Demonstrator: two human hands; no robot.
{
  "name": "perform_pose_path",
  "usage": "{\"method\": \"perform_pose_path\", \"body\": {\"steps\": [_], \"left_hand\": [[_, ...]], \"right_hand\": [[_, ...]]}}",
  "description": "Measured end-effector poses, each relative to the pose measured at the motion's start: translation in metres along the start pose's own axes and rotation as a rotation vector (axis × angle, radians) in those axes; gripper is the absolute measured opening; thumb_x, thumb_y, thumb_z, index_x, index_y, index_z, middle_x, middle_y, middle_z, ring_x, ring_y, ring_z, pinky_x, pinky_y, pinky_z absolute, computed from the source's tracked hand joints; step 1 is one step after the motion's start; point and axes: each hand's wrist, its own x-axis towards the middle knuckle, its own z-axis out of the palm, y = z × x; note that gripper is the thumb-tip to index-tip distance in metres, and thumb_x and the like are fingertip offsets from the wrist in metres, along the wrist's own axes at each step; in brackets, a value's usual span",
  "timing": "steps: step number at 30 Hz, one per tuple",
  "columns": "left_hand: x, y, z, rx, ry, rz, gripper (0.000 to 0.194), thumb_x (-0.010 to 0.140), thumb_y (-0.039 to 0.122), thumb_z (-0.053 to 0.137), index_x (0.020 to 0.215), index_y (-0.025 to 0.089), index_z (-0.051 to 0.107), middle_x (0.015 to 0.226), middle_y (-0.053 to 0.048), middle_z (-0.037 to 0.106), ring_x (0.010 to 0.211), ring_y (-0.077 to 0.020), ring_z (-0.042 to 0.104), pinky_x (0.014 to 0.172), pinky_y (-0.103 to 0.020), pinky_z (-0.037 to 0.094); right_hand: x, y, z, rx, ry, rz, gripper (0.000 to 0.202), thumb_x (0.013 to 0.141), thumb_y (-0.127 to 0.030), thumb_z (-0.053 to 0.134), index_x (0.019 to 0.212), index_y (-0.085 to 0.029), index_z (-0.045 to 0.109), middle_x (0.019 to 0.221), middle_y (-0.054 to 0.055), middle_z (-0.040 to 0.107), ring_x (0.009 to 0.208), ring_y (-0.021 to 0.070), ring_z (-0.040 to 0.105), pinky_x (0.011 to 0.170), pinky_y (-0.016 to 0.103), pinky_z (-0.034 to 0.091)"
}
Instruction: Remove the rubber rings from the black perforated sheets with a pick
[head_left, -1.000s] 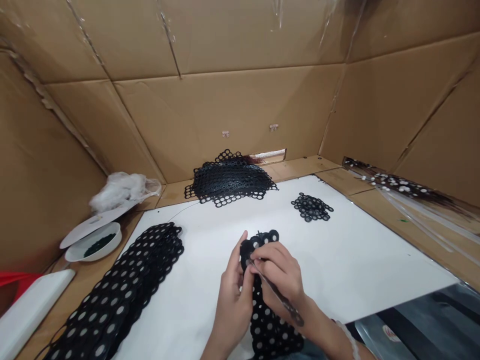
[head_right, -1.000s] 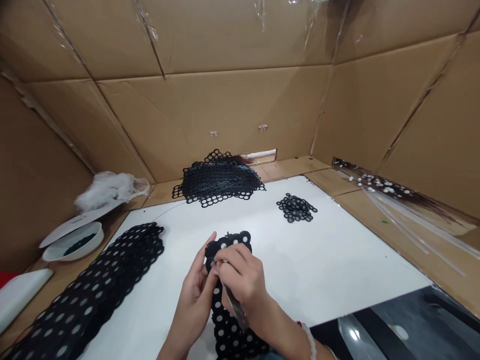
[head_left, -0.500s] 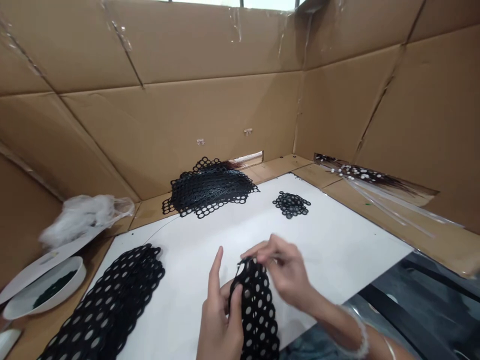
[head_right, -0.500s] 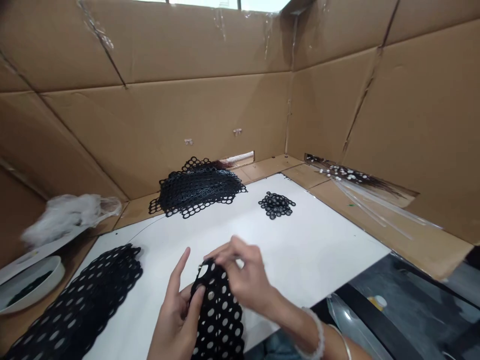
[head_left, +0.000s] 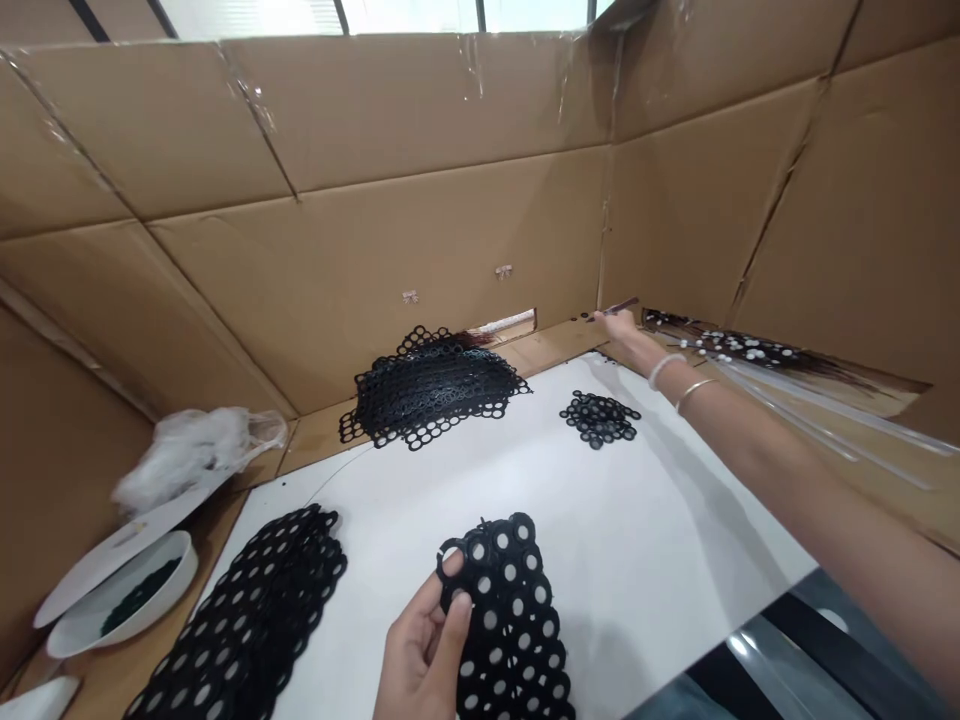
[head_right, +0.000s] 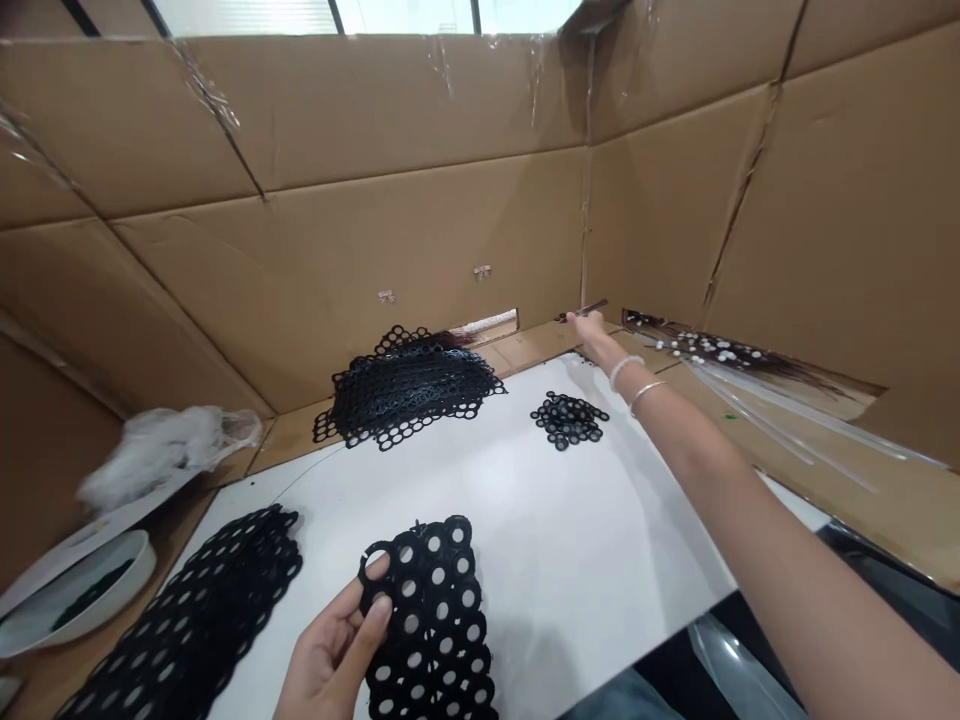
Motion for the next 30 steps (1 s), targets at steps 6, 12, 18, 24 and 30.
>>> {"method": "perform_pose_path", "body": {"steps": [6,12,18,24,30], "left_hand": [[0.000,0.002,0.008,-0.074,-0.099,-0.045,0.057,0.065,0.046,0.078,0.113,0.015,0.069,0.106,-0.011,0.074,0.108,-0.0319,0.063,0.097,-0.042,0.046],[0.006,0.000,0.015,-0.219,-0.061,0.016,0.046,0.072,0.037,0.075,0.114,0.018,0.068,0.111,-0.008,0.073,0.115,-0.0256,0.059,0.103,-0.036,0.040],[0.004,0.001,0.015,-0.270,-0.031,0.098,0.044,0.073,0.034,0.076,0.114,0.020,0.068,0.108,-0.006,0.073,0.112,-0.0232,0.061,0.098,-0.031,0.045],[-0.002,0.005,0.016,-0.295,-0.082,0.084,0.049,0.070,0.030,0.078,0.116,0.018,0.065,0.094,-0.006,0.075,0.097,-0.0230,0.067,0.086,-0.030,0.052],[-0.001,0.007,0.016,-0.265,-0.104,0.070,0.031,0.069,0.028,0.079,0.095,0.016,0.069,0.086,-0.005,0.074,0.092,-0.0226,0.069,0.084,-0.029,0.052]], "right_hand": [[-0.038,-0.012,-0.029,0.054,-0.479,0.096,0.025,0.096,-0.032,0.047,0.096,-0.012,0.062,0.090,0.002,0.063,0.078,0.0128,0.064,0.068,0.028,0.054],[-0.170,-0.098,-0.055,0.273,-0.726,0.021,0.009,0.083,-0.026,0.064,0.076,-0.020,0.061,0.076,-0.001,0.066,0.070,0.0122,0.065,0.061,0.024,0.056],[-0.239,-0.142,-0.045,0.340,-0.596,-0.183,0.013,0.082,-0.006,0.061,0.080,-0.019,0.060,0.082,0.005,0.070,0.078,0.0155,0.069,0.068,0.028,0.059],[-0.251,-0.146,-0.043,0.276,-0.518,-0.357,0.020,0.080,-0.001,0.059,0.089,-0.018,0.060,0.087,0.008,0.071,0.081,0.0170,0.069,0.068,0.028,0.060],[-0.253,-0.146,-0.039,0.263,-0.475,-0.361,0.019,0.078,0.000,0.060,0.086,-0.017,0.059,0.085,0.009,0.071,0.078,0.0170,0.070,0.068,0.027,0.061]]}}
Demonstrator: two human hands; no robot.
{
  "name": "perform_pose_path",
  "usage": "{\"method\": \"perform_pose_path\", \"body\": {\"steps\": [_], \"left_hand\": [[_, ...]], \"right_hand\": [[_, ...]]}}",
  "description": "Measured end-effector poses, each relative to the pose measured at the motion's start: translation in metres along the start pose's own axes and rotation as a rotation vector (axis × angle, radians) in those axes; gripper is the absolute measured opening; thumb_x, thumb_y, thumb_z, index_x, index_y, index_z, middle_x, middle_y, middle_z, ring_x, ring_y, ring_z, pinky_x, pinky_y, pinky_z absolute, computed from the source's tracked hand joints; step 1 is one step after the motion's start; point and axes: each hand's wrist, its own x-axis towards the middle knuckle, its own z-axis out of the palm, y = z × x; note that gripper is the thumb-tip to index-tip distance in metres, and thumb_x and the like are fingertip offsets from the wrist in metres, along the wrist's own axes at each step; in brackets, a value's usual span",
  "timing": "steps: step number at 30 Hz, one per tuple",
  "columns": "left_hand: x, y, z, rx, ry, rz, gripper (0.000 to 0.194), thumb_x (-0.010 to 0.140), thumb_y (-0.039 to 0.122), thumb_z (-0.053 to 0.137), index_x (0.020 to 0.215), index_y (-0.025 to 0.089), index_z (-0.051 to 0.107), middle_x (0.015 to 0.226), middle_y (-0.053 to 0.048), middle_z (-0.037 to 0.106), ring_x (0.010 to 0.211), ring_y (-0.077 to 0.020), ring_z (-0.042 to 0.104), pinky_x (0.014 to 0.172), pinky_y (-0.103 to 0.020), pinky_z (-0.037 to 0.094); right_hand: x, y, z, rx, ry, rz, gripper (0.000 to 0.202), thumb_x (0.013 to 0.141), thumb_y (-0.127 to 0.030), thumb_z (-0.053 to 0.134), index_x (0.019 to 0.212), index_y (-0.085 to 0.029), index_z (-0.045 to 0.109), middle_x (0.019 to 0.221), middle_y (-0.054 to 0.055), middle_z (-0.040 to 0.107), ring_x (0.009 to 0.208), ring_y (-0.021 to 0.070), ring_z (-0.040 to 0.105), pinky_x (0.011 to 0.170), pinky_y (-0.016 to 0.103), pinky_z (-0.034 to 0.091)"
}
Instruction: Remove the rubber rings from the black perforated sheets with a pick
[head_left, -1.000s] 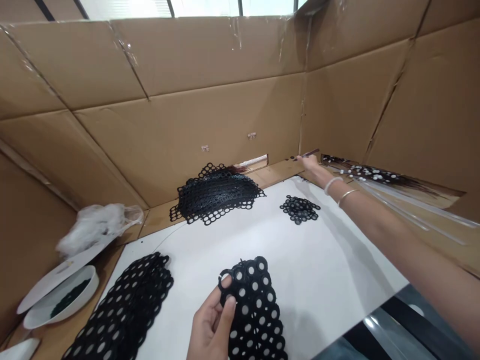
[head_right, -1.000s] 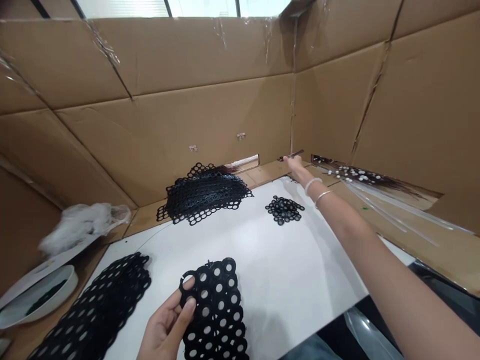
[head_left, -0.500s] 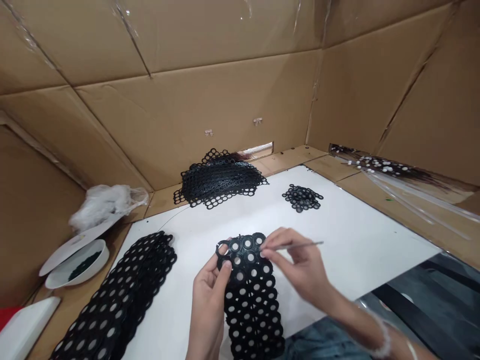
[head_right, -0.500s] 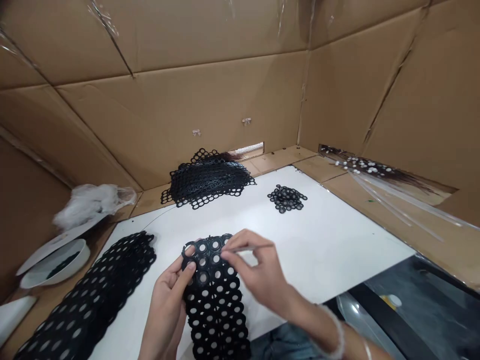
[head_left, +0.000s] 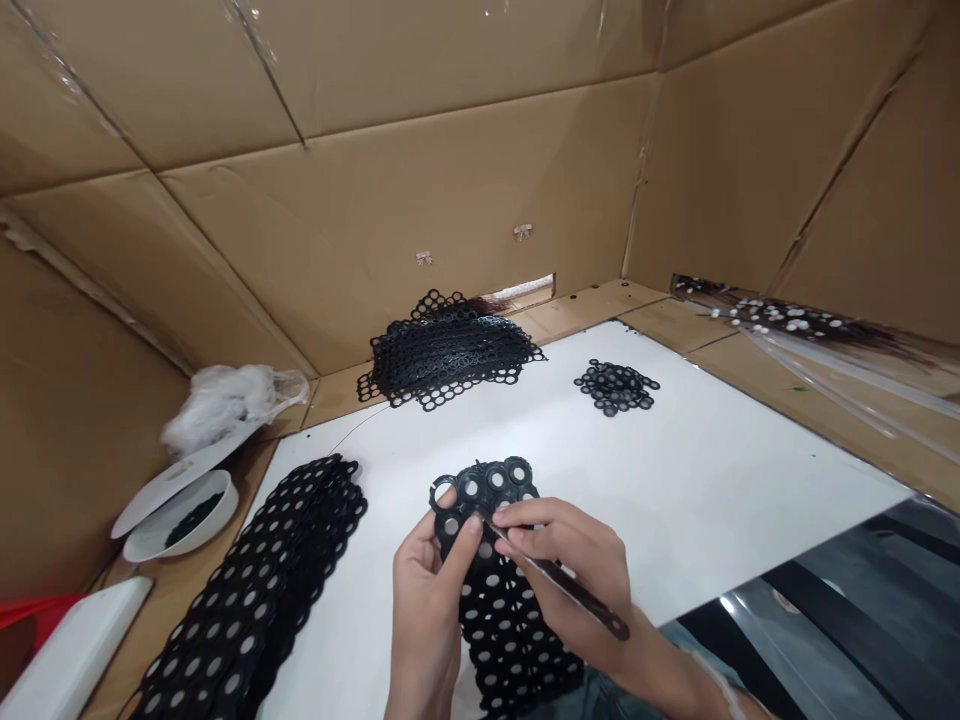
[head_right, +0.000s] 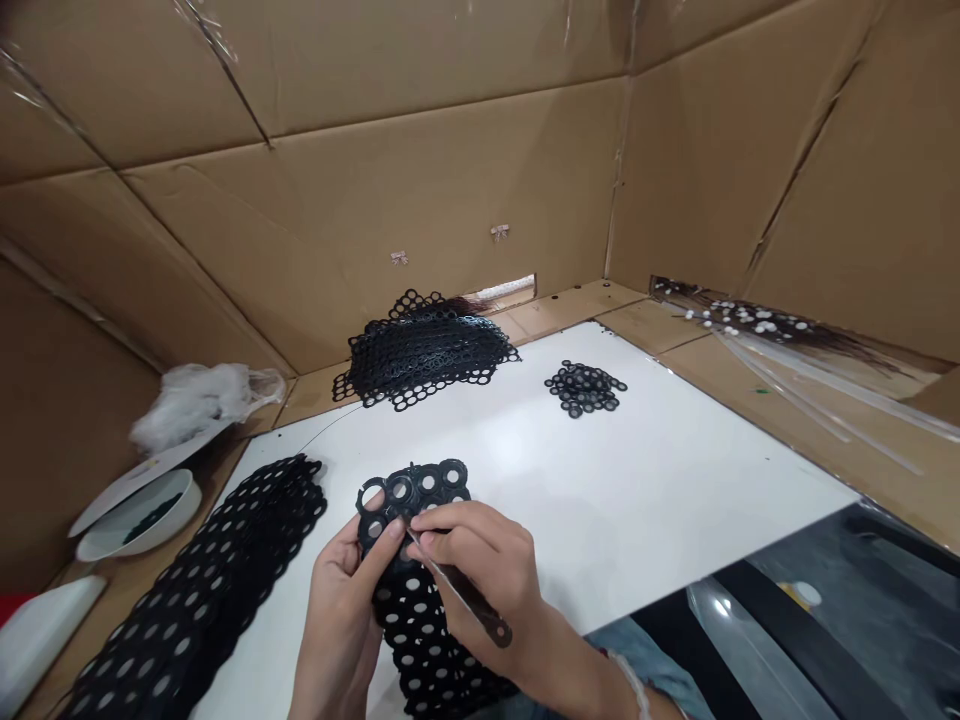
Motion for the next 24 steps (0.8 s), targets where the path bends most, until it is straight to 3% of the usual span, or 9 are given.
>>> {"method": "perform_pose_path", "body": {"steps": [7,14,19,22,24], "left_hand": [[-0.001,-0.004,-0.005,0.043,0.046,0.041,0.039,0.069,0.029,0.079,0.105,0.017,0.068,0.095,-0.007,0.076,0.094,-0.0230,0.069,0.084,-0.028,0.052],[-0.003,-0.004,-0.004,0.236,-0.016,0.143,0.048,0.080,0.031,0.070,0.126,0.025,0.061,0.128,-0.005,0.064,0.118,-0.0244,0.057,0.098,-0.028,0.047],[-0.007,-0.003,0.000,0.328,-0.008,0.173,0.039,0.080,0.033,0.069,0.119,0.026,0.067,0.135,-0.003,0.058,0.127,-0.0243,0.049,0.102,-0.025,0.043],[-0.008,-0.003,0.002,0.297,0.018,0.168,0.036,0.079,0.032,0.070,0.115,0.027,0.069,0.138,-0.001,0.055,0.128,-0.0232,0.048,0.101,-0.023,0.043],[-0.008,-0.004,0.002,0.250,0.025,0.142,0.044,0.078,0.031,0.071,0.121,0.027,0.064,0.138,-0.001,0.055,0.127,-0.0228,0.049,0.099,-0.023,0.046]], "right_hand": [[0.003,0.000,0.001,-0.031,-0.037,-0.048,0.021,0.079,0.001,0.053,0.090,-0.016,0.062,0.086,0.009,0.071,0.084,0.0193,0.069,0.074,0.033,0.061],[0.003,0.006,0.008,-0.089,0.041,-0.126,0.025,0.078,0.002,0.053,0.092,-0.017,0.062,0.081,0.009,0.071,0.077,0.0195,0.069,0.070,0.034,0.062],[0.006,0.011,0.012,-0.108,0.054,-0.100,0.023,0.078,0.000,0.053,0.087,-0.019,0.062,0.079,0.007,0.072,0.073,0.0191,0.066,0.061,0.033,0.060],[0.009,0.013,0.011,-0.149,0.047,-0.103,0.018,0.080,-0.003,0.053,0.082,-0.020,0.060,0.085,0.008,0.073,0.084,0.0212,0.068,0.068,0.037,0.061],[0.009,0.014,0.011,-0.180,0.019,-0.113,0.015,0.082,-0.005,0.053,0.079,-0.019,0.058,0.091,0.009,0.073,0.093,0.0221,0.069,0.076,0.038,0.061]]}}
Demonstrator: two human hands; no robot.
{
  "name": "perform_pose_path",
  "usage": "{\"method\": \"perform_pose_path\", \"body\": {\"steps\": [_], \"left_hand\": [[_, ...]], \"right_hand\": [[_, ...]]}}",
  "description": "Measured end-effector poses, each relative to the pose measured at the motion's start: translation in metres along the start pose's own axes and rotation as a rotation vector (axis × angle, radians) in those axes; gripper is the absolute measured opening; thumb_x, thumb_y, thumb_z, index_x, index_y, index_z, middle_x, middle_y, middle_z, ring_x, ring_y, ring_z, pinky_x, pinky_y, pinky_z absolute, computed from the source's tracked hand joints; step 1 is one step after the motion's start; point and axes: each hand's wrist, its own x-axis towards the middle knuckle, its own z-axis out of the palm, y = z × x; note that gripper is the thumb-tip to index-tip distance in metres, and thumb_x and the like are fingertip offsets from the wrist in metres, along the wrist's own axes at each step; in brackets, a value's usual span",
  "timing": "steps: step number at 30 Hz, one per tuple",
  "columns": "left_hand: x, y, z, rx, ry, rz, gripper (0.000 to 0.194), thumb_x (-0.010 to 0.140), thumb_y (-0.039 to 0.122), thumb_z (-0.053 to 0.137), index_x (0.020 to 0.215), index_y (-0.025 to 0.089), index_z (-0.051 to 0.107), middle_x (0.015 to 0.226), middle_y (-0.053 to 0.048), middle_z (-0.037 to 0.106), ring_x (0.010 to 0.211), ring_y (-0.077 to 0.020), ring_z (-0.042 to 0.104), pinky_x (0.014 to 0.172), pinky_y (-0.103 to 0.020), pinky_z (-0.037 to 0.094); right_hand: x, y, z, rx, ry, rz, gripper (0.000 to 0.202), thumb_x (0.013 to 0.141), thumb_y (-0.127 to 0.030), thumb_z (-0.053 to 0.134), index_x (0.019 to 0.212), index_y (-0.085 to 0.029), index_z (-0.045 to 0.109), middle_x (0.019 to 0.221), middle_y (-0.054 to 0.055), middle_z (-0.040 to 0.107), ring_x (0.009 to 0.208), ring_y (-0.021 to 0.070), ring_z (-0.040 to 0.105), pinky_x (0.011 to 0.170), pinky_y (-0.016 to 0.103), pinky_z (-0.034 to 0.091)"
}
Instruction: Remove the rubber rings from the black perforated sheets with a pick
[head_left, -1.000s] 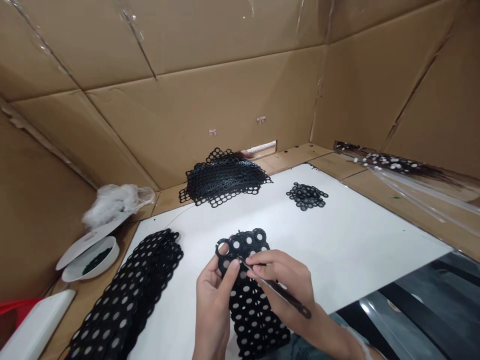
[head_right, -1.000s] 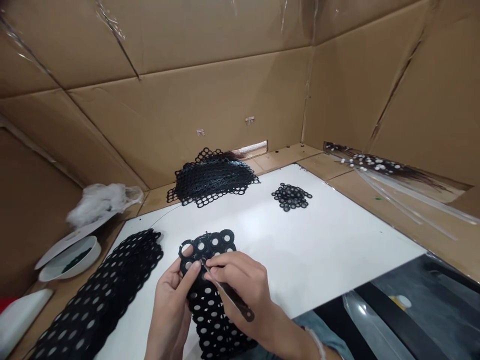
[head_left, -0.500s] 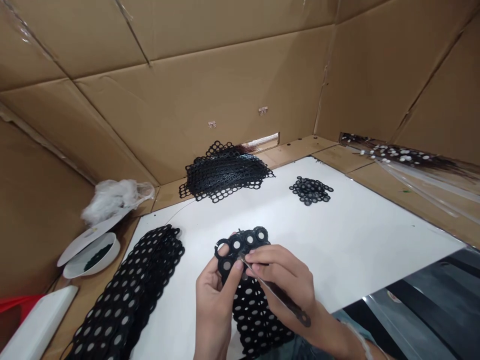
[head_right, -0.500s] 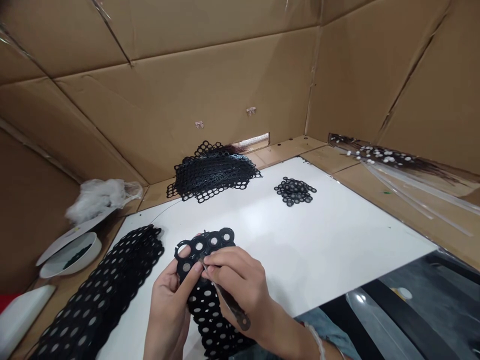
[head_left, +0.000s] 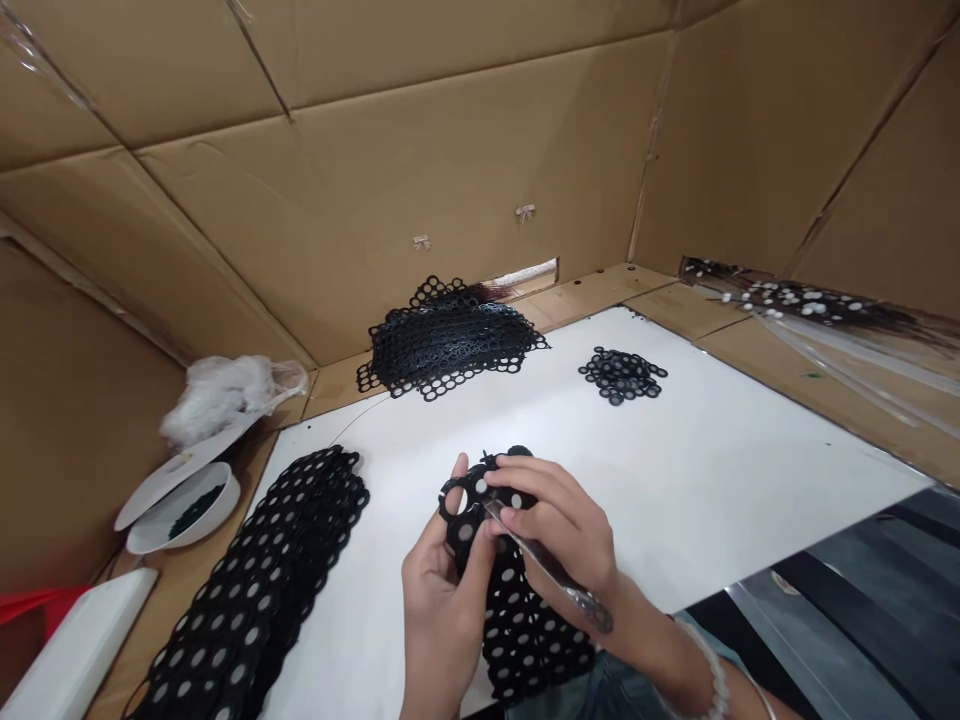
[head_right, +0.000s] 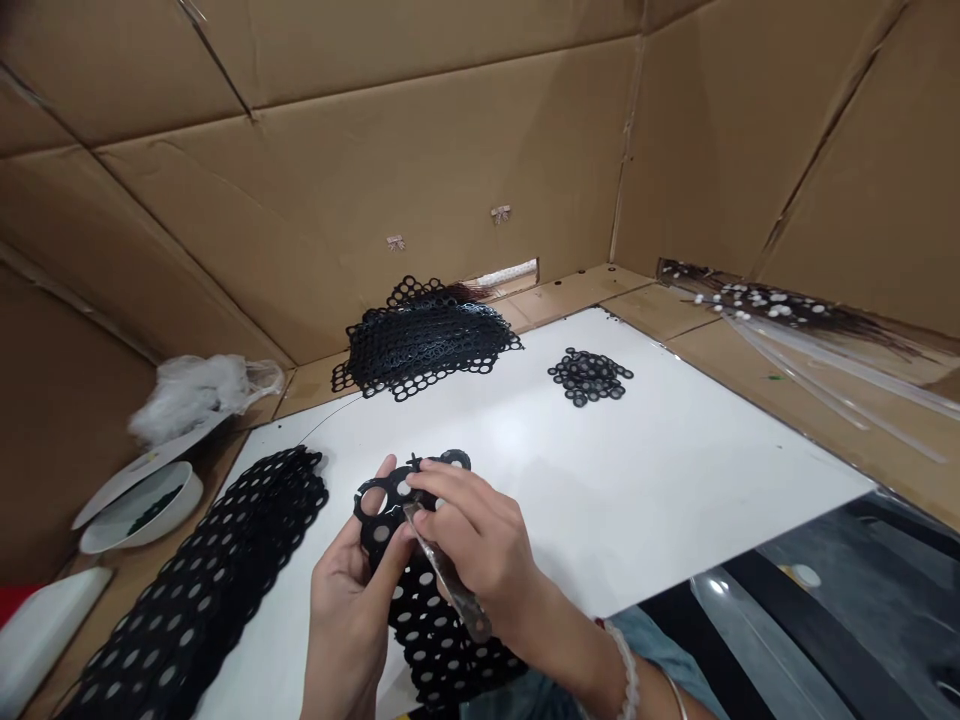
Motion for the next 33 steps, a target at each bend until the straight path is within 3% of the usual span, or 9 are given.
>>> {"method": "perform_pose_path", "body": {"steps": [5,12,16,19,22,24,27,29,33], "left_hand": [[0.000,0.000,0.000,-0.128,-0.005,-0.054,0.062,0.076,0.030,0.073,0.134,0.022,0.053,0.131,-0.006,0.062,0.124,-0.0246,0.052,0.097,-0.025,0.047],[-0.004,0.010,0.003,-0.283,0.038,-0.132,0.074,0.070,0.030,0.078,0.137,0.023,0.048,0.107,-0.006,0.074,0.105,-0.0257,0.066,0.091,-0.031,0.052],[-0.007,0.008,0.000,-0.248,0.050,-0.094,0.065,0.072,0.032,0.076,0.133,0.025,0.053,0.111,-0.005,0.072,0.107,-0.0243,0.064,0.094,-0.031,0.049],[-0.008,0.005,-0.003,-0.042,-0.020,-0.023,0.045,0.076,0.037,0.072,0.118,0.023,0.066,0.108,-0.006,0.073,0.104,-0.0248,0.065,0.086,-0.028,0.051],[-0.006,0.003,-0.005,0.191,-0.140,0.062,0.031,0.081,0.040,0.065,0.104,0.020,0.073,0.102,-0.007,0.074,0.099,-0.0260,0.065,0.085,-0.030,0.050],[-0.004,0.005,-0.006,0.238,-0.203,0.063,0.028,0.084,0.039,0.062,0.102,0.020,0.073,0.099,-0.007,0.074,0.094,-0.0253,0.066,0.086,-0.031,0.049],[-0.001,0.007,-0.007,0.248,-0.274,0.008,0.026,0.084,0.039,0.061,0.095,0.019,0.074,0.085,-0.005,0.074,0.080,-0.0236,0.065,0.073,-0.029,0.050],[0.003,0.007,-0.008,0.252,-0.280,0.001,0.024,0.084,0.038,0.062,0.087,0.018,0.074,0.074,-0.004,0.072,0.072,-0.0217,0.062,0.064,-0.027,0.048],[0.011,0.000,-0.008,0.181,-0.256,0.012,0.022,0.083,0.036,0.064,0.071,0.017,0.069,0.068,-0.002,0.069,0.069,-0.0183,0.060,0.064,-0.024,0.046]], "right_hand": [[-0.004,-0.002,-0.003,-0.046,0.003,-0.054,0.013,0.085,-0.008,0.053,0.087,-0.020,0.059,0.100,0.010,0.071,0.100,0.0226,0.068,0.077,0.032,0.062],[0.010,-0.020,-0.012,0.027,0.011,0.067,0.012,0.087,-0.013,0.053,0.086,-0.021,0.062,0.078,0.004,0.068,0.080,0.0180,0.068,0.072,0.029,0.062],[0.013,-0.022,-0.013,-0.019,-0.016,-0.056,0.014,0.086,-0.008,0.052,0.089,-0.018,0.062,0.094,0.009,0.072,0.092,0.0202,0.068,0.077,0.033,0.062],[0.009,-0.016,-0.011,0.004,-0.047,-0.108,0.013,0.086,-0.005,0.050,0.087,-0.015,0.059,0.100,0.014,0.072,0.099,0.0231,0.067,0.083,0.037,0.060],[0.006,-0.010,-0.012,0.108,-0.045,0.019,0.017,0.085,-0.004,0.048,0.087,-0.018,0.056,0.093,0.009,0.074,0.091,0.0194,0.070,0.081,0.036,0.061],[0.006,-0.008,-0.013,0.194,0.028,0.117,0.022,0.083,-0.001,0.048,0.090,-0.021,0.056,0.087,0.005,0.074,0.086,0.0167,0.072,0.076,0.032,0.062],[0.010,-0.008,-0.017,0.255,0.115,0.230,0.027,0.083,0.002,0.049,0.093,-0.022,0.055,0.087,0.004,0.072,0.086,0.0162,0.072,0.073,0.029,0.061],[0.013,-0.009,-0.018,0.270,0.066,0.252,0.022,0.084,-0.001,0.050,0.089,-0.022,0.055,0.087,0.004,0.072,0.087,0.0171,0.072,0.075,0.030,0.061],[0.008,-0.014,-0.019,0.182,-0.033,0.207,0.016,0.084,-0.007,0.052,0.081,-0.022,0.055,0.088,0.005,0.066,0.083,0.0174,0.069,0.071,0.032,0.061]]}}
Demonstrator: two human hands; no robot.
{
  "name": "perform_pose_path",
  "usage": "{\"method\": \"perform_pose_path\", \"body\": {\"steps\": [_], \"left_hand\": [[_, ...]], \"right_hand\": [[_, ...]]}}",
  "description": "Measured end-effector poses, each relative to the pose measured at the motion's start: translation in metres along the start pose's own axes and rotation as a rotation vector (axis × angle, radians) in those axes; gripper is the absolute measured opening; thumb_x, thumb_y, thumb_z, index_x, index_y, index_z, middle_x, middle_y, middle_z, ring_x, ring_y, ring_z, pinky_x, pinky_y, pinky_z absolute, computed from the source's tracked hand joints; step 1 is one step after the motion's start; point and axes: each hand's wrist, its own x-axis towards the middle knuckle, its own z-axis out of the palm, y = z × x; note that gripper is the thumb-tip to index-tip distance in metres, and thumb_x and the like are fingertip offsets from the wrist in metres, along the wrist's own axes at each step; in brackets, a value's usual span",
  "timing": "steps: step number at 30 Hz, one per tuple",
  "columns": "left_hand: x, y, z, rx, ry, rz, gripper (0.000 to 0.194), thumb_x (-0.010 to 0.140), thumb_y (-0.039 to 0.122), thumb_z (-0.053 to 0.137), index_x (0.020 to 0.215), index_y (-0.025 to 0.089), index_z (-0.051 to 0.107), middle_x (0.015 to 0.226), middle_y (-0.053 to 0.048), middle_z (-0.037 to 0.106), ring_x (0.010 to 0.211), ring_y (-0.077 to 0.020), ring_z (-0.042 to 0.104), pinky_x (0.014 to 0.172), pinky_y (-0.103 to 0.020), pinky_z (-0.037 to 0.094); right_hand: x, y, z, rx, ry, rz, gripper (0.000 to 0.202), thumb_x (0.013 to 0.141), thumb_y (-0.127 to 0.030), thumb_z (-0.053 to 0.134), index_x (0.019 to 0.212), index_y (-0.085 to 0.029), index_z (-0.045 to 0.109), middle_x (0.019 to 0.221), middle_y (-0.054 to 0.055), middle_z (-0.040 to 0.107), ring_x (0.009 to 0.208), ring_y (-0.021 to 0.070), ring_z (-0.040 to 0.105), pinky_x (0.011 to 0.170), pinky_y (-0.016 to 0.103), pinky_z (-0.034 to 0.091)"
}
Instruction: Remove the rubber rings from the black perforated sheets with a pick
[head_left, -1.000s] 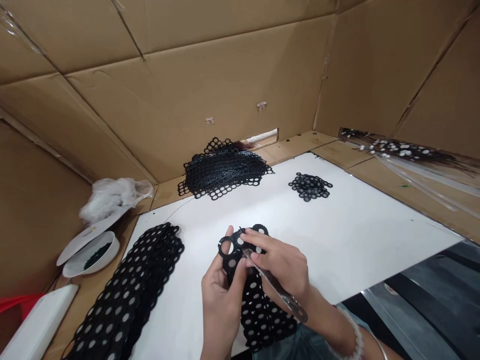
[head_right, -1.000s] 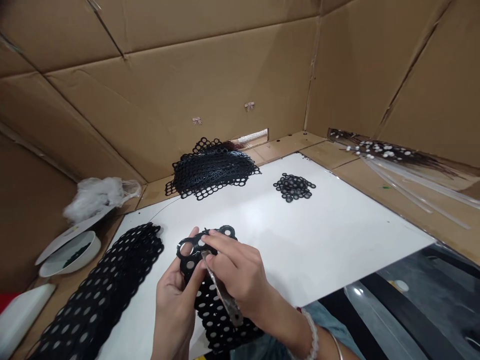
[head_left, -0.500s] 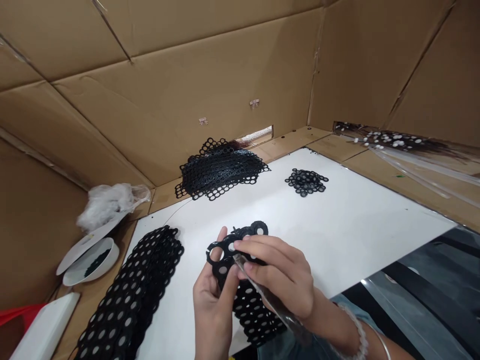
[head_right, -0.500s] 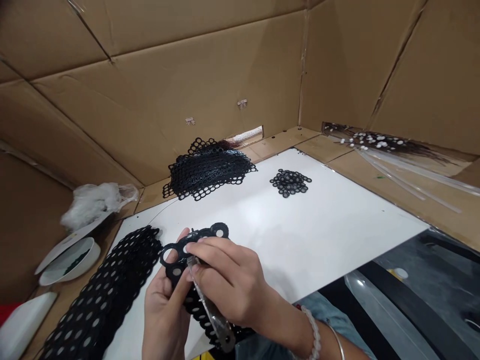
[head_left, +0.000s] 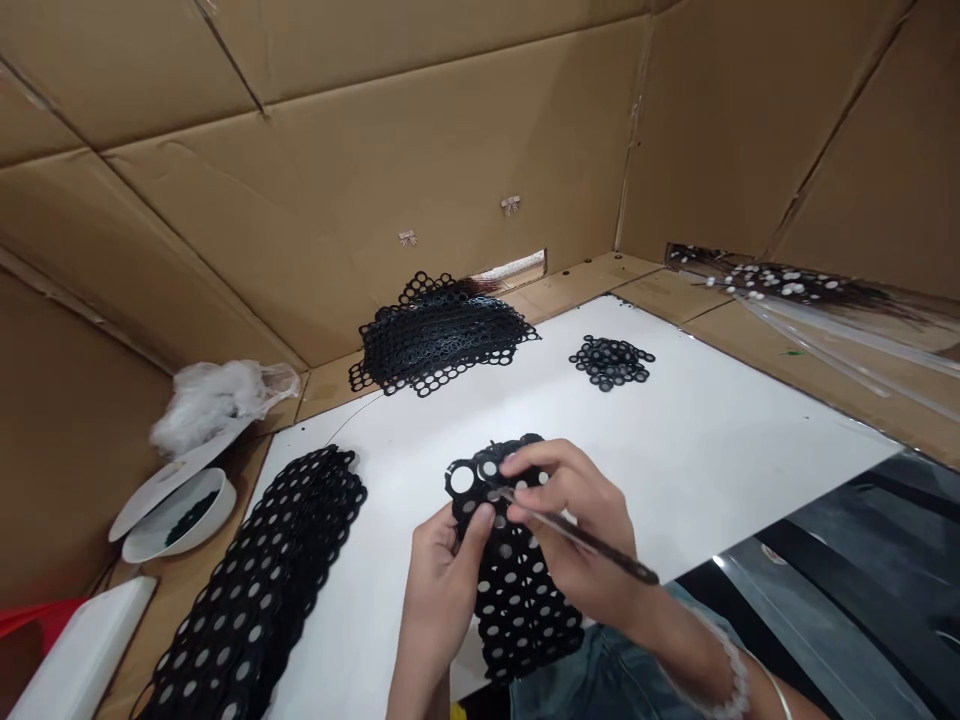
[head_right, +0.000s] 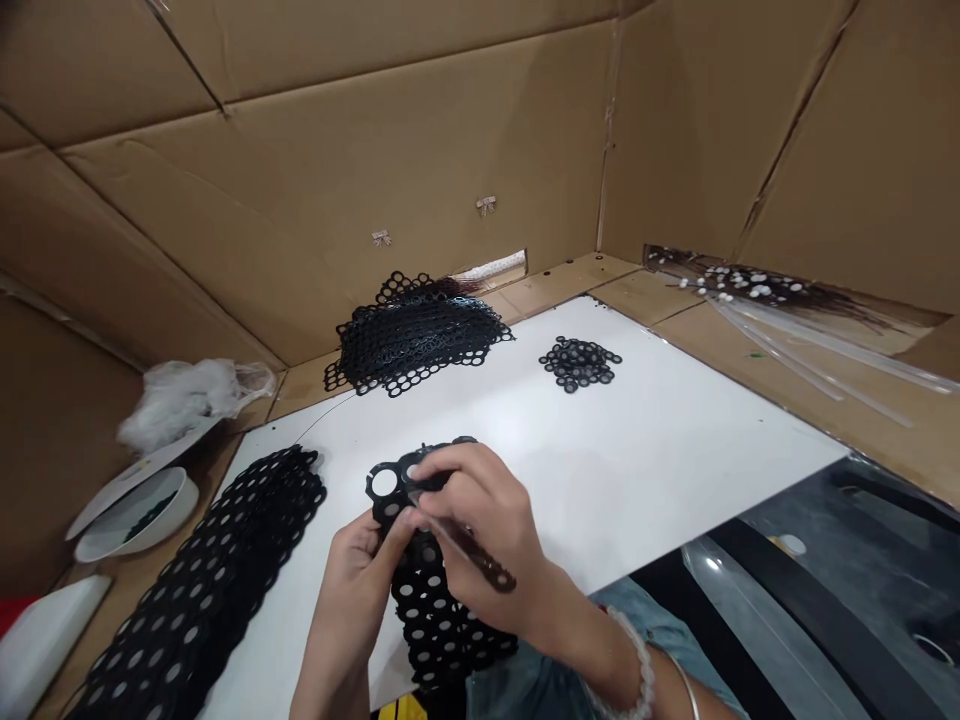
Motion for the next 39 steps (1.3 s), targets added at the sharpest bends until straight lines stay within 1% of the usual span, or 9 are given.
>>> {"method": "perform_pose_path", "body": {"steps": [3,6,12,19,28,31,34,37,39], "left_hand": [[0.003,-0.005,0.001,-0.104,0.037,-0.011,0.022,0.084,0.035,0.063,0.070,0.018,0.066,0.071,-0.002,0.071,0.070,-0.0169,0.061,0.068,-0.024,0.047],[0.002,-0.006,0.001,-0.185,0.051,-0.014,0.017,0.085,0.033,0.062,0.086,0.018,0.070,0.082,-0.003,0.073,0.079,-0.0190,0.064,0.076,-0.027,0.048],[0.004,-0.004,0.001,-0.235,0.058,-0.010,0.020,0.086,0.032,0.062,0.097,0.018,0.070,0.091,-0.005,0.074,0.092,-0.0221,0.065,0.080,-0.028,0.049],[0.002,-0.003,0.000,-0.215,0.051,0.023,0.022,0.088,0.032,0.059,0.103,0.018,0.068,0.098,-0.005,0.073,0.095,-0.0216,0.065,0.082,-0.028,0.049],[-0.003,-0.008,-0.006,-0.106,-0.044,0.012,0.057,0.085,0.028,0.065,0.138,0.025,0.043,0.107,-0.002,0.071,0.099,-0.0154,0.064,0.087,-0.022,0.049],[-0.006,-0.012,-0.004,-0.051,-0.098,0.043,0.054,0.087,0.029,0.061,0.138,0.026,0.043,0.111,-0.002,0.070,0.098,-0.0156,0.065,0.086,-0.022,0.050],[-0.006,-0.012,-0.002,-0.042,-0.121,0.045,0.049,0.088,0.029,0.060,0.136,0.025,0.046,0.112,-0.003,0.069,0.096,-0.0177,0.066,0.082,-0.024,0.052],[-0.004,-0.009,0.002,-0.089,-0.108,0.025,0.046,0.087,0.029,0.061,0.132,0.023,0.048,0.116,-0.005,0.068,0.104,-0.0201,0.064,0.086,-0.026,0.051],[-0.002,-0.006,0.004,-0.123,-0.120,0.021,0.042,0.087,0.029,0.062,0.126,0.020,0.052,0.119,-0.007,0.067,0.111,-0.0213,0.061,0.092,-0.027,0.049]], "right_hand": [[-0.010,0.001,0.003,-0.021,0.011,-0.029,0.019,0.083,-0.004,0.049,0.083,-0.023,0.054,0.081,0.002,0.060,0.070,0.0128,0.064,0.062,0.026,0.060],[-0.016,0.004,0.006,-0.014,0.002,-0.040,0.019,0.082,-0.003,0.050,0.085,-0.021,0.053,0.080,0.003,0.061,0.070,0.0128,0.064,0.058,0.022,0.058],[-0.020,0.008,0.008,-0.146,0.007,-0.153,0.022,0.078,0.001,0.047,0.081,-0.019,0.055,0.076,0.005,0.066,0.069,0.0140,0.067,0.084,0.035,0.058],[-0.025,0.013,0.011,-0.236,0.004,-0.222,0.021,0.077,0.000,0.045,0.078,-0.018,0.055,0.076,0.006,0.067,0.070,0.0154,0.066,0.081,0.038,0.058],[-0.023,0.013,0.013,-0.307,0.076,-0.277,0.018,0.081,-0.003,0.046,0.074,-0.017,0.056,0.073,0.007,0.066,0.081,0.0194,0.061,0.069,0.033,0.058],[-0.023,0.015,0.014,-0.308,0.073,-0.266,0.018,0.081,-0.003,0.048,0.072,-0.018,0.054,0.072,0.006,0.065,0.081,0.0201,0.061,0.067,0.033,0.059],[-0.026,0.019,0.015,-0.293,0.066,-0.241,0.017,0.081,-0.003,0.050,0.073,-0.018,0.054,0.082,0.008,0.068,0.091,0.0215,0.064,0.075,0.037,0.060],[-0.028,0.022,0.013,-0.243,0.040,-0.185,0.015,0.083,-0.005,0.050,0.080,-0.018,0.056,0.099,0.011,0.071,0.102,0.0225,0.066,0.083,0.039,0.059],[-0.027,0.023,0.010,-0.136,0.020,-0.107,0.017,0.084,-0.005,0.048,0.085,-0.019,0.057,0.097,0.008,0.072,0.099,0.0203,0.069,0.083,0.036,0.060]]}}
